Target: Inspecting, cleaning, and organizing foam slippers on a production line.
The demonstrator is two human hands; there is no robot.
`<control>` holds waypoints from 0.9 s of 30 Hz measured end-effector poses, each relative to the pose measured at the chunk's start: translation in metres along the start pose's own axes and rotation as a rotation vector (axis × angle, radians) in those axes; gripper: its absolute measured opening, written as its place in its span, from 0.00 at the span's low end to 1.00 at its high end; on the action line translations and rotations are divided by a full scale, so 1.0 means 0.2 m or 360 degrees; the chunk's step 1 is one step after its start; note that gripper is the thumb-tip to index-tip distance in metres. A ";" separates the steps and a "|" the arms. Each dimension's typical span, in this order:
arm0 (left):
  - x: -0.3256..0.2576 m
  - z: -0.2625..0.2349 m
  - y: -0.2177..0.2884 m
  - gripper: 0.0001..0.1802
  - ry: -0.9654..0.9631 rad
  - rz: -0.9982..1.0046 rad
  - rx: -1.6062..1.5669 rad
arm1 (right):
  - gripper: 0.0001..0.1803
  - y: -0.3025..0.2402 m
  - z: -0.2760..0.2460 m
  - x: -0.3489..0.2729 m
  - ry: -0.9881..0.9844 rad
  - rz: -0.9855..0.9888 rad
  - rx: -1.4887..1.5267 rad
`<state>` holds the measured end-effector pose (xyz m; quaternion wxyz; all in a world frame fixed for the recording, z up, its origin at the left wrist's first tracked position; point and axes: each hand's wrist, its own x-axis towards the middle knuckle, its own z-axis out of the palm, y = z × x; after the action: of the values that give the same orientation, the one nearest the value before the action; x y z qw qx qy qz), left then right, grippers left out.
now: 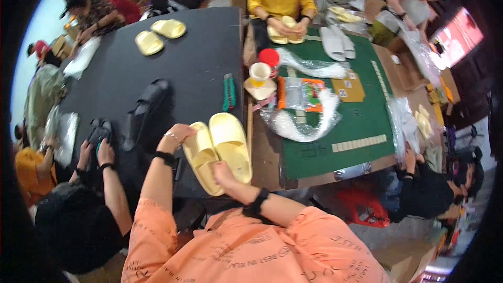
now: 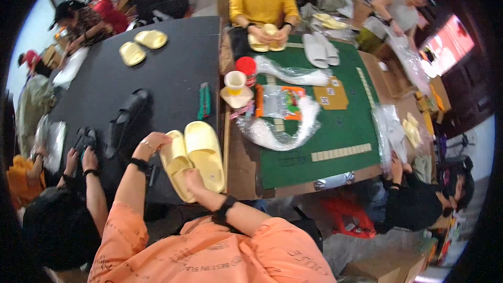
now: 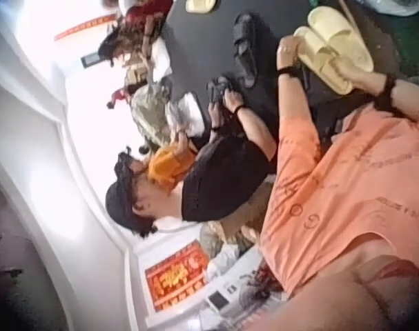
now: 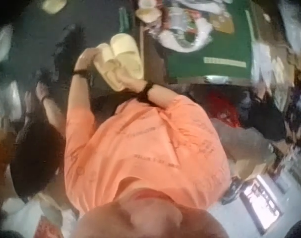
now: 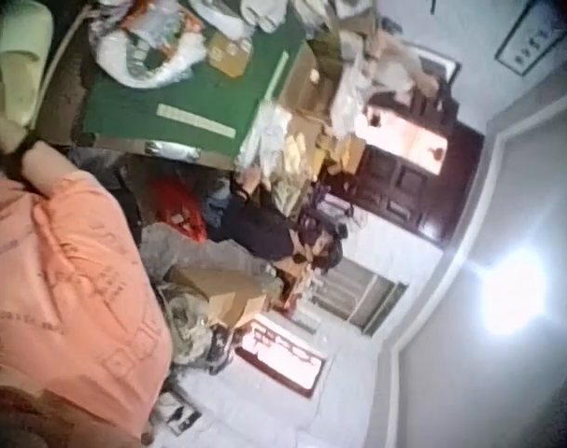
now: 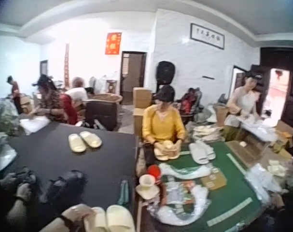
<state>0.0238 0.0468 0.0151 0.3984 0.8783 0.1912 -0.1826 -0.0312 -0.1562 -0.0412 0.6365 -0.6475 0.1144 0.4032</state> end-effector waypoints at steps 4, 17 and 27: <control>0.02 0.06 0.05 0.06 0.0562 -0.0201 -0.0528 | 0.04 -0.08 -0.11 0.03 0.0202 -0.0114 0.0391; 0.25 0.35 0.24 0.18 0.0234 0.0466 0.0372 | 0.12 -0.34 -0.15 0.05 -0.0189 -0.0351 0.1033; 0.08 0.49 0.47 0.12 -0.0050 0.0144 -0.0473 | 0.04 -0.23 -0.40 -0.04 -0.0048 -0.0239 0.0770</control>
<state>0.0663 -0.0828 0.0049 0.5349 0.8143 0.1701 -0.1481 0.0239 -0.2246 -0.0135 0.8027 -0.4769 0.1498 0.3252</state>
